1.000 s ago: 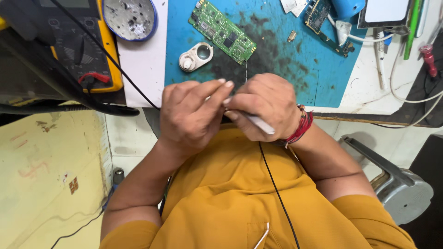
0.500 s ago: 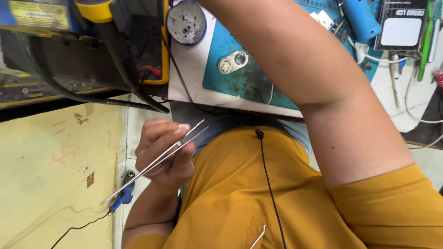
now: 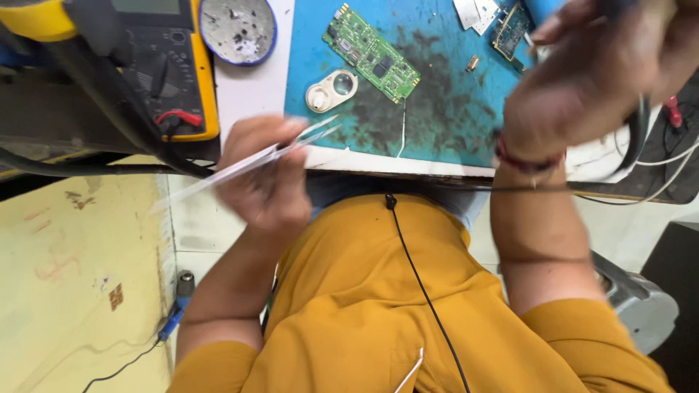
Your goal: The person repairs a green circuit board on a workbench. They use a hot air gun to heat components on the board, hold the board with tweezers, dip a tool into a small container of flux, and solder components onto the board with a soldering iron while steadying the board by hand.
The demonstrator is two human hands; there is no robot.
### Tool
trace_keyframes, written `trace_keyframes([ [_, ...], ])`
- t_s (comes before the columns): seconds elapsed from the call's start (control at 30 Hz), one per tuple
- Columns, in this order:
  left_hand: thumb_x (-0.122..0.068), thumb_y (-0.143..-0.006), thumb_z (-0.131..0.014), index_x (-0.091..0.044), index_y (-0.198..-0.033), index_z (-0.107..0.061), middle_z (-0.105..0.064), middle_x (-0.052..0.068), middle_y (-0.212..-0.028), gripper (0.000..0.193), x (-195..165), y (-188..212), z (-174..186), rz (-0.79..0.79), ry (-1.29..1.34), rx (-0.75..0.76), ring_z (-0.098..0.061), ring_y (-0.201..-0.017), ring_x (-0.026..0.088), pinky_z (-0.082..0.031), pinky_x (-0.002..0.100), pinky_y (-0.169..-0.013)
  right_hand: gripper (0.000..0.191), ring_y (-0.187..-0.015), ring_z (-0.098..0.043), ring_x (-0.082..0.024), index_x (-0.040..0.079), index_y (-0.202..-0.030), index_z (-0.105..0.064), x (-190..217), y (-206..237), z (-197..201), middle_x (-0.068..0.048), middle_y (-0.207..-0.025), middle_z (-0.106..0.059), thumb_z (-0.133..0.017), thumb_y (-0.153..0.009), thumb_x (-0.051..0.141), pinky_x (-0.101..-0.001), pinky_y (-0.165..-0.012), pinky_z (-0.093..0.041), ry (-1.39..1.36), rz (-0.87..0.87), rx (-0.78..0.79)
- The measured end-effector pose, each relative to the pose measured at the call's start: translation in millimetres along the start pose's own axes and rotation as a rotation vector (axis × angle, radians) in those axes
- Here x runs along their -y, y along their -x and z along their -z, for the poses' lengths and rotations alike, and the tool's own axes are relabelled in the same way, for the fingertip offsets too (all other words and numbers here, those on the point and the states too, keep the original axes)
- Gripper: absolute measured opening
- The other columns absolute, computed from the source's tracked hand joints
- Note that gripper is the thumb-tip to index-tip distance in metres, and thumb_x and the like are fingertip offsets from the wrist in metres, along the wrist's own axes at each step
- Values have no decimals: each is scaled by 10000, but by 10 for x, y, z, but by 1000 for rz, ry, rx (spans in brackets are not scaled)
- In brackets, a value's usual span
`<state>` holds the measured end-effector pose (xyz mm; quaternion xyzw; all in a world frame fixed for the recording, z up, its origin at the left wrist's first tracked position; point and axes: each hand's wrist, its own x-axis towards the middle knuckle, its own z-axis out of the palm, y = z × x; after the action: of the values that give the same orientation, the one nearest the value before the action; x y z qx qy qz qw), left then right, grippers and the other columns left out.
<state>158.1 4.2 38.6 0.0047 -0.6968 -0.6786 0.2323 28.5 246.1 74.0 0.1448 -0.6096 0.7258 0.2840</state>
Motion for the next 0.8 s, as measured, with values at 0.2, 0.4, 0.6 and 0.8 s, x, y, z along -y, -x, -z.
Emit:
trace_keyframes([
  [0.2, -63, -1081, -753, -21, -1233, -690, -701, 97, -1193, 170, 355, -327, -288, -39, -239, 61, -673, -958, 163, -520, 216, -729, 356, -892, -677, -201, 52, -1333, -545, -214, 807, 792, -129, -1083, -678, -723, -1085, 235, -307, -718, -548, 211, -236, -116],
  [0.4, -24, -1117, -766, 24, -1271, -711, -707, 133, -1152, 170, 546, -608, -69, -114, -509, -81, -654, -761, 134, -513, 224, -631, 275, -935, -706, -166, 0, -1313, -557, -273, 1122, 920, -133, -1084, -683, -710, -1121, 124, -280, -829, -577, 309, -330, 85],
  [0.6, -4, -1101, -797, 11, -1211, -717, -733, 81, -1016, 137, 561, -686, -65, -168, -666, -41, -551, -610, 106, -408, 260, -569, 232, -957, -750, -189, -23, -1300, -575, -254, 1007, 918, -163, -1058, -720, -695, -1110, 34, -263, -859, -586, 428, -251, 283],
  [0.8, 18, -1108, -774, -3, -1206, -723, -724, 67, -993, 112, 554, -713, -121, -166, -615, -9, -504, -590, 115, -382, 280, -575, 226, -939, -752, -198, -26, -1283, -597, -194, 931, 840, -168, -1033, -723, -703, -1090, 25, -269, -845, -584, 456, -214, 315],
])
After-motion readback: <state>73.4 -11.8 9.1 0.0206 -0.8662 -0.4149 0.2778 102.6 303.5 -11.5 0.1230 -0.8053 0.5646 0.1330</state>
